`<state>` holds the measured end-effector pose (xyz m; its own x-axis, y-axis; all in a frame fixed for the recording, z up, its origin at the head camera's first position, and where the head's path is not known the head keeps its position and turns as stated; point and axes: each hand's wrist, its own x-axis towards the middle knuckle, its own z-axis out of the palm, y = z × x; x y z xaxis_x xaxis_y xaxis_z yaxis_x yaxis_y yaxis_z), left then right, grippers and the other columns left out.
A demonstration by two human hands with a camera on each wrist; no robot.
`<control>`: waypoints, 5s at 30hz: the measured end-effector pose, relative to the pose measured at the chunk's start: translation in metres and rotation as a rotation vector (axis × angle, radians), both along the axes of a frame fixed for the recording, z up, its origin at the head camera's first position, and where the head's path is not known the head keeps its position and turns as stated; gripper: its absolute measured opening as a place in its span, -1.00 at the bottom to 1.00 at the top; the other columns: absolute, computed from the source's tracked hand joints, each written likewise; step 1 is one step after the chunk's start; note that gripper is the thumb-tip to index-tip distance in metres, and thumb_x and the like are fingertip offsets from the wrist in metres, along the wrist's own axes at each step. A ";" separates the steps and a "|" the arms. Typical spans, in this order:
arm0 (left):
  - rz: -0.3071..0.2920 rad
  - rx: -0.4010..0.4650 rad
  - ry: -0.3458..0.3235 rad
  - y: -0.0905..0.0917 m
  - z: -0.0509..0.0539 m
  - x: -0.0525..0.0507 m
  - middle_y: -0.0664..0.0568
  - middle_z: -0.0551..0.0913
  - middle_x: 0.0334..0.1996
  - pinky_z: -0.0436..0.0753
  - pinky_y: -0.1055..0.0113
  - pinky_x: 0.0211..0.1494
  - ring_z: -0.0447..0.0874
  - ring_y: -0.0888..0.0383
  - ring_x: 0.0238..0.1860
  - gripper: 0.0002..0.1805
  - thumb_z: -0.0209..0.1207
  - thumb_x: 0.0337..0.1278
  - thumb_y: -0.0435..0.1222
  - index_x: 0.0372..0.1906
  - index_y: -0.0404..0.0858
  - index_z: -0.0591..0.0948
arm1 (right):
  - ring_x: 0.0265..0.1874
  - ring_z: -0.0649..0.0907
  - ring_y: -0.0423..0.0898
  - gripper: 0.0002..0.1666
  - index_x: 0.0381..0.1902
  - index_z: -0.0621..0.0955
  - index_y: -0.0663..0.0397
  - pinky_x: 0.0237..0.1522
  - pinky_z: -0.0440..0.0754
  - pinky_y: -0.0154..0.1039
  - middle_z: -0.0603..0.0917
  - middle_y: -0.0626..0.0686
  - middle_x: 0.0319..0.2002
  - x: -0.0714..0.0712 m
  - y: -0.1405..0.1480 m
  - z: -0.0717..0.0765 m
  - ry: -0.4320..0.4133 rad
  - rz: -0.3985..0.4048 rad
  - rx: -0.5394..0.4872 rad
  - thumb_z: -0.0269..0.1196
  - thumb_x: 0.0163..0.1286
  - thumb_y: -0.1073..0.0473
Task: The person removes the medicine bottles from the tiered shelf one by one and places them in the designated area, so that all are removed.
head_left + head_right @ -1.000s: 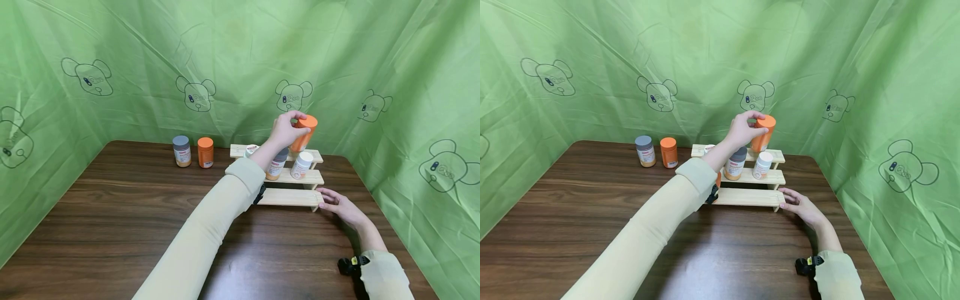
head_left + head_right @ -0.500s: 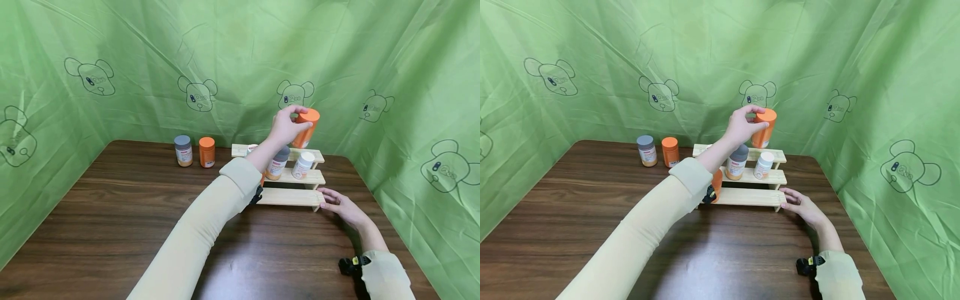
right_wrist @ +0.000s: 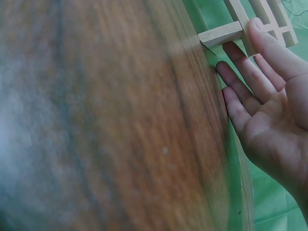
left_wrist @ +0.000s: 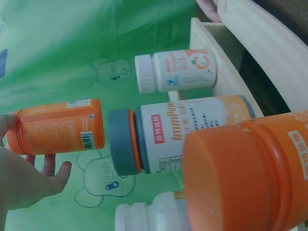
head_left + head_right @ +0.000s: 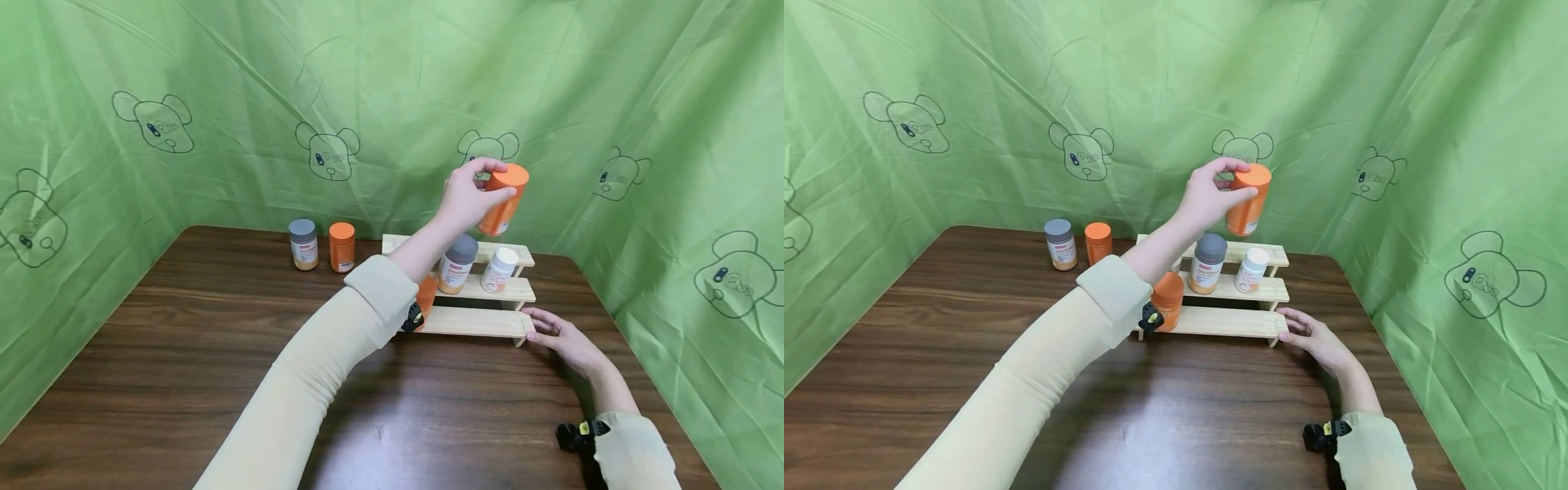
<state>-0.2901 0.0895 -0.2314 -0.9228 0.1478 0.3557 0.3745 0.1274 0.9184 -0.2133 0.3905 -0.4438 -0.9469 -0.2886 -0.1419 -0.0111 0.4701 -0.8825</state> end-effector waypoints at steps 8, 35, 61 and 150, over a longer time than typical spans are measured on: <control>-0.047 0.047 0.009 -0.010 0.011 0.013 0.27 0.55 -0.04 0.61 0.49 -0.21 0.60 0.28 -0.14 -0.62 0.38 -0.02 -0.23 -0.04 0.00 0.59 | 0.02 0.54 -0.41 -0.28 0.37 0.27 0.13 -0.02 0.44 -0.54 0.55 -0.03 0.16 0.001 0.000 0.001 0.002 0.009 -0.015 0.25 0.32 0.15; -0.125 0.017 0.086 -0.055 0.021 0.033 0.30 0.57 0.02 0.63 0.35 -0.15 0.58 0.22 -0.08 -0.63 0.40 -0.06 -0.19 -0.07 0.02 0.61 | 0.03 0.55 -0.41 -0.27 0.39 0.24 0.16 -0.02 0.46 -0.53 0.54 0.01 0.18 -0.027 0.009 -0.002 -0.001 0.038 -0.025 0.23 0.33 0.16; -0.126 0.091 0.102 -0.133 0.033 0.084 0.00 0.61 0.02 0.64 0.23 -0.02 0.64 0.05 -0.05 -0.62 0.31 0.01 -0.39 0.01 -0.28 0.58 | 0.02 0.55 -0.41 -0.29 0.38 0.26 0.13 -0.02 0.45 -0.54 0.57 -0.09 0.14 -0.030 0.004 -0.001 -0.006 0.041 -0.026 0.24 0.33 0.15; 0.540 -0.011 -0.013 -0.352 -0.133 0.030 0.09 0.58 -0.06 0.51 0.63 -0.12 0.55 0.31 -0.13 -0.52 0.38 -0.04 -0.32 0.06 -0.32 0.57 | 0.02 0.55 -0.40 -0.28 0.38 0.25 0.15 -0.02 0.46 -0.52 0.58 -0.13 0.11 -0.023 0.001 0.002 -0.001 0.043 -0.035 0.24 0.33 0.16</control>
<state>-0.2598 -0.2627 -0.3641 -0.8726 -0.3455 0.3451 0.2419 0.3080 0.9201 -0.2361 0.3919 -0.4417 -0.9333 -0.3340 -0.1316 -0.0302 0.4383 -0.8983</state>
